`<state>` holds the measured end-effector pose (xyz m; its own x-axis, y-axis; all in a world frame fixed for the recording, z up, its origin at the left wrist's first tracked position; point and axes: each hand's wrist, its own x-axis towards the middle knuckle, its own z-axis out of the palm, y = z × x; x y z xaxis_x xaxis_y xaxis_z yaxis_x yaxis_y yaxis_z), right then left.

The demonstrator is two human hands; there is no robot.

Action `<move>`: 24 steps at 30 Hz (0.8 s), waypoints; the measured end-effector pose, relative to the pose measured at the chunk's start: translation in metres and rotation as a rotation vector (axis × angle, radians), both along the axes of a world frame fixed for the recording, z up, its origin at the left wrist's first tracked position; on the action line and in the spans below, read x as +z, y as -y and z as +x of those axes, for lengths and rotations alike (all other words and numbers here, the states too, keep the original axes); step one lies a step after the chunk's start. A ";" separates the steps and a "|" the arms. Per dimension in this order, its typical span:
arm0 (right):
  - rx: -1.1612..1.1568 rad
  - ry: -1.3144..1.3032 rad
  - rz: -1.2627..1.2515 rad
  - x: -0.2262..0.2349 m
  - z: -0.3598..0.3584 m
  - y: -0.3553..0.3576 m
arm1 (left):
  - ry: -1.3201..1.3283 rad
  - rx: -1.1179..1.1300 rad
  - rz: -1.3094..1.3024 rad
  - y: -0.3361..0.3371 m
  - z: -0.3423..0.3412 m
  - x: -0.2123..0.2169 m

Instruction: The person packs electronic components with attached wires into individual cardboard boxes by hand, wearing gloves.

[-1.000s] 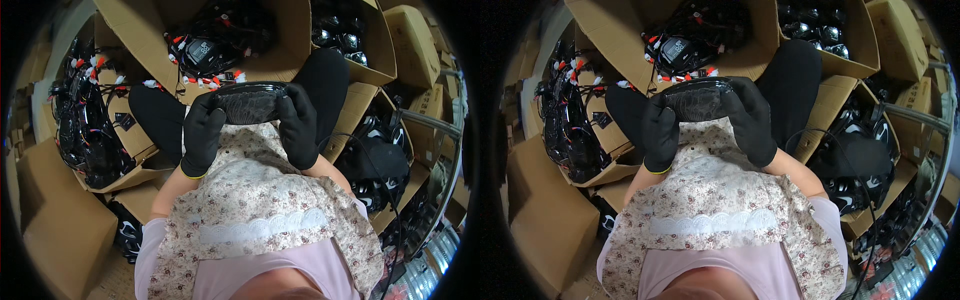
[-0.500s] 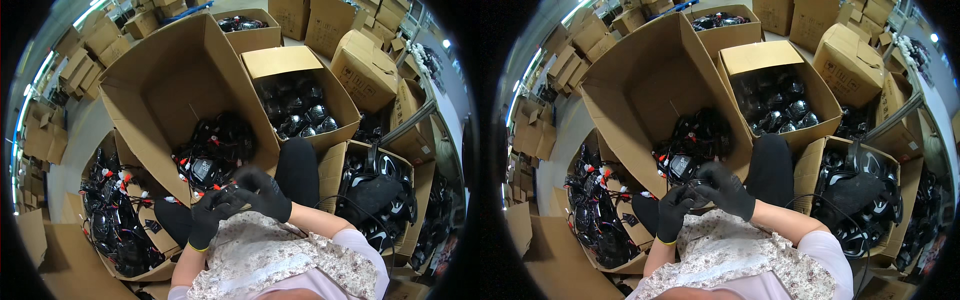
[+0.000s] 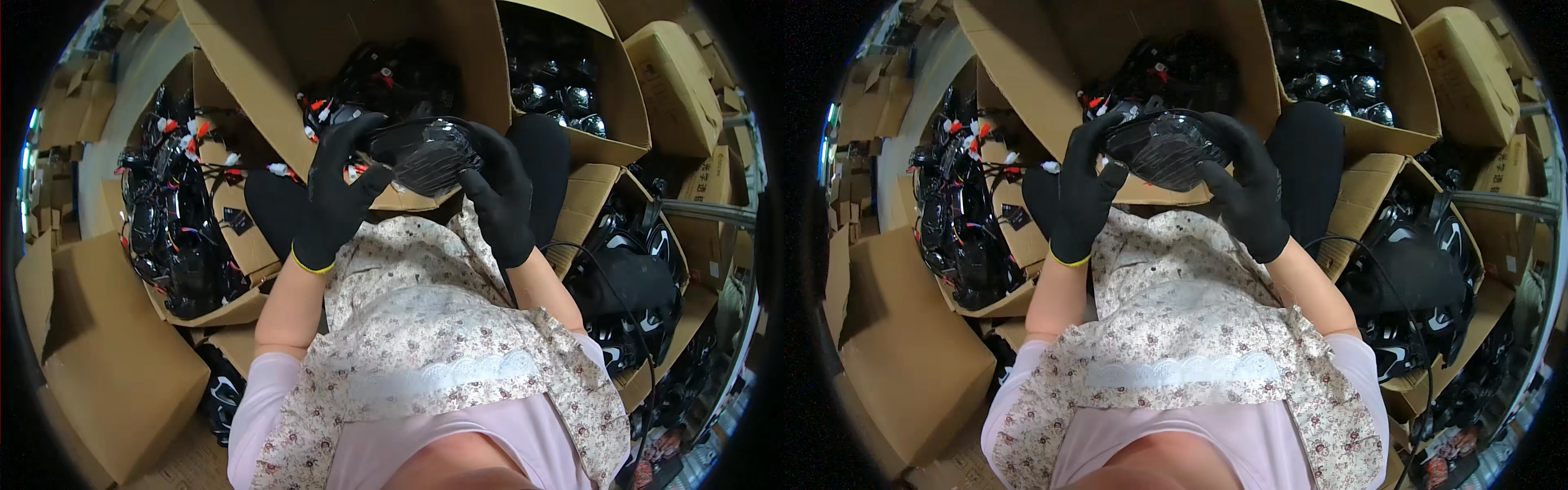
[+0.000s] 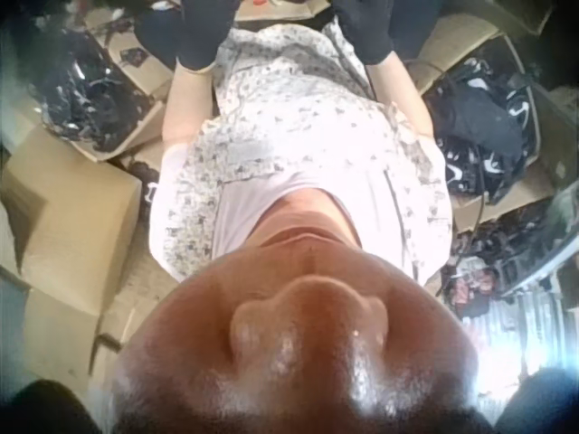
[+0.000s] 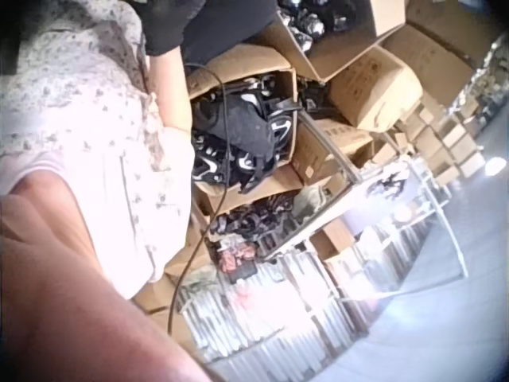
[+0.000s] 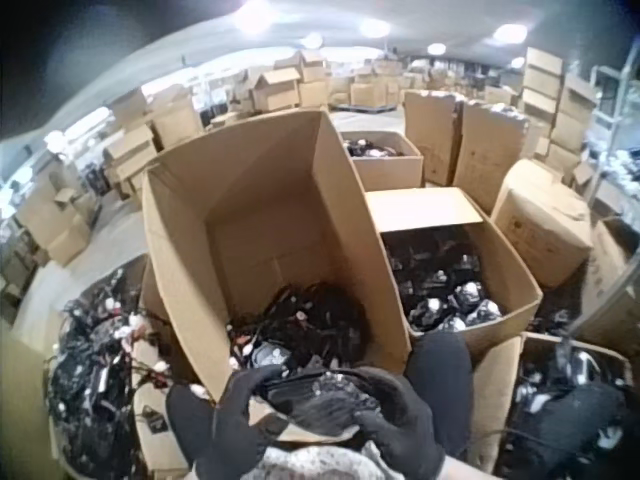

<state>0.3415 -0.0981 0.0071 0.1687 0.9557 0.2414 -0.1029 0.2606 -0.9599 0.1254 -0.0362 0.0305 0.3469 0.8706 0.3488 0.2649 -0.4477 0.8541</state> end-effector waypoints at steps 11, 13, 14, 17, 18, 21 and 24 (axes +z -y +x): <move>-0.023 0.158 -0.069 -0.018 -0.009 0.013 | 0.099 -0.266 -0.345 0.012 0.024 -0.015; -0.052 0.194 -0.032 -0.021 -0.012 0.010 | 0.153 -0.165 -0.383 0.018 0.025 -0.024; -0.081 0.231 0.017 -0.023 -0.013 0.009 | 0.151 -0.167 -0.393 0.019 0.026 -0.027; -0.046 0.320 -0.059 -0.009 -0.010 -0.002 | 0.127 -0.044 -0.373 0.021 0.034 -0.033; -0.050 0.318 -0.058 -0.008 -0.010 -0.005 | 0.210 -0.024 -0.350 0.024 0.035 -0.034; -0.379 0.407 0.294 -0.002 -0.009 -0.020 | 0.460 0.006 -0.333 0.022 0.036 -0.043; -0.052 0.039 -0.063 -0.010 -0.007 -0.004 | 0.469 -0.026 -0.306 0.019 0.037 -0.042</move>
